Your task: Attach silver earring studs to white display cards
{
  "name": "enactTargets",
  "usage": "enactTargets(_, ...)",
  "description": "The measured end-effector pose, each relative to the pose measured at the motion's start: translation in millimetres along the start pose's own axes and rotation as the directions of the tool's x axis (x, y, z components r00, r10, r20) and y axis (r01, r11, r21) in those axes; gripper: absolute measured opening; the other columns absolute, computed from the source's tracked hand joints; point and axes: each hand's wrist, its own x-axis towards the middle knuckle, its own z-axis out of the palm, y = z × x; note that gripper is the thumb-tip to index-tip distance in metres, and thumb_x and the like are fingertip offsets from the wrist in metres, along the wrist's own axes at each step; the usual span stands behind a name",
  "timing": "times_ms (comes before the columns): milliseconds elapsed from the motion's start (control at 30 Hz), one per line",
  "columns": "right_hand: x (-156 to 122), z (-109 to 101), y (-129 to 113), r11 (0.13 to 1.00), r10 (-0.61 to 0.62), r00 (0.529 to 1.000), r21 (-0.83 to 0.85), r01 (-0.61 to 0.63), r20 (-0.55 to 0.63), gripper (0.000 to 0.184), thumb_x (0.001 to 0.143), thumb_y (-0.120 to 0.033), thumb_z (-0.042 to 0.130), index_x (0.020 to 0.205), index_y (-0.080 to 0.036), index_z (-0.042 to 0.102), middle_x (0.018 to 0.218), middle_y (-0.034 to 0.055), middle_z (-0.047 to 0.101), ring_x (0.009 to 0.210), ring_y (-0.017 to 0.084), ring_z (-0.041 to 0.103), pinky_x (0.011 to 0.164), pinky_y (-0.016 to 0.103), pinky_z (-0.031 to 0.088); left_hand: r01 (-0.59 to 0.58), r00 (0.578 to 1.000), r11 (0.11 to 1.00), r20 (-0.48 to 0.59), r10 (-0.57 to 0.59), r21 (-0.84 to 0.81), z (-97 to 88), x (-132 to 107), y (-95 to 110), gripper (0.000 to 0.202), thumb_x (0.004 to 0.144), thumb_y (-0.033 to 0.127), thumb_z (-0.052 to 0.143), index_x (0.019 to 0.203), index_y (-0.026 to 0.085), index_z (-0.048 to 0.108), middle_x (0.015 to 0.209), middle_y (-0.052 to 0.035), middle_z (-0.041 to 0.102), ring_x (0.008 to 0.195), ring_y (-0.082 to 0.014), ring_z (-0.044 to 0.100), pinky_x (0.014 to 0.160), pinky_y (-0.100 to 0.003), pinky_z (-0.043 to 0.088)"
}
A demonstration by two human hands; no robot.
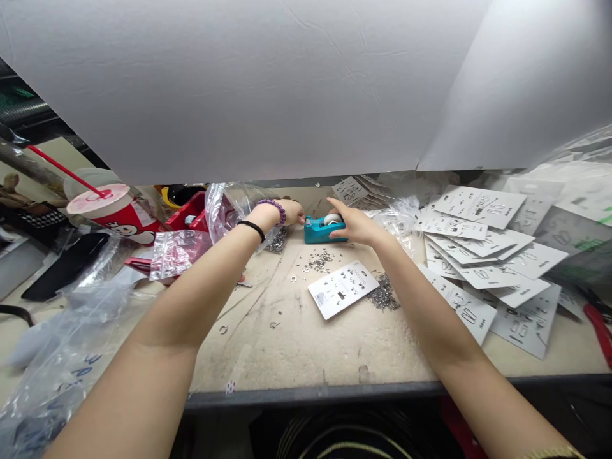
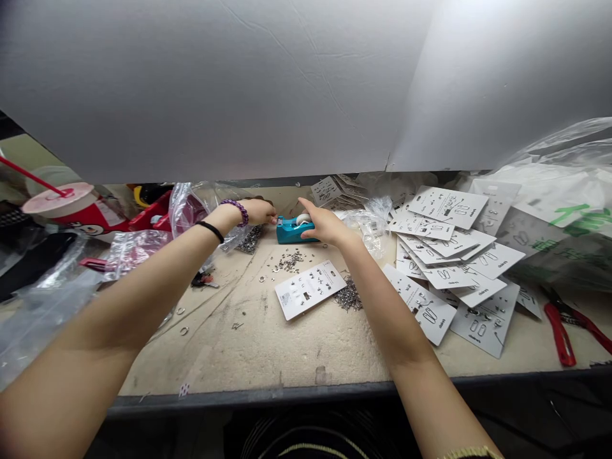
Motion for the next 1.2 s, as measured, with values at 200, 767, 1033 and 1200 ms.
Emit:
enactTargets(200, 0, 1, 0, 1.0, -0.002, 1.0, 0.006, 0.002, 0.011, 0.086, 0.067, -0.023, 0.067, 0.139, -0.021, 0.019, 0.117, 0.0092, 0.054, 0.104, 0.025, 0.051, 0.084, 0.035, 0.042, 0.134, 0.949, 0.991, -0.284, -0.136, -0.028, 9.4, -16, -9, 0.029, 0.074, 0.03, 0.05, 0.092, 0.012, 0.064, 0.11, -0.018, 0.057, 0.112, -0.0341, 0.04, 0.091, -0.042, 0.03)
enactTargets(767, -61, -42, -45, 0.995, -0.046, 0.965, 0.073, 0.067, -0.258, 0.015, 0.078, -0.029, 0.054, 0.069, -0.019, 0.059, 0.084, 0.0032, 0.06, 0.086, 0.017, 0.053, 0.079, 0.033, 0.04, -0.333, 0.918, 0.793, -0.366, 0.15, -0.51, 14.7, -75, 73, 0.028, 0.081, 0.038, 0.042, 0.092, 0.015, 0.055, 0.076, -0.0036, 0.061, 0.067, -0.0149, 0.053, 0.057, -0.024, 0.037)
enactTargets(1033, -98, -19, -21, 0.889, 0.178, 0.972, 0.448, -0.091, -0.154, 0.019, 0.077, -0.036, 0.055, 0.076, -0.018, 0.06, 0.091, 0.005, 0.058, 0.086, 0.016, 0.055, 0.078, 0.033, 0.044, -0.133, 0.939, 0.96, -0.341, 0.042, -0.247, 78.8, -81, 104, 0.041, 0.079, 0.049, 0.041, 0.097, 0.017, 0.059, 0.103, -0.0137, 0.056, 0.1, -0.0297, 0.047, 0.08, -0.037, 0.036)
enactTargets(1200, -104, -10, -14, 0.862, 0.18, 0.984, 0.483, -0.156, -0.004, 0.017, 0.074, -0.034, 0.059, 0.074, -0.018, 0.064, 0.091, 0.005, 0.057, 0.085, 0.016, 0.054, 0.078, 0.032, 0.043, -0.142, 0.943, 0.936, -0.331, 0.029, -0.322, 89.3, -80, 109, 0.029, 0.074, 0.039, 0.051, 0.092, 0.018, 0.057, 0.104, -0.0128, 0.055, 0.102, -0.0302, 0.045, 0.084, -0.039, 0.036)
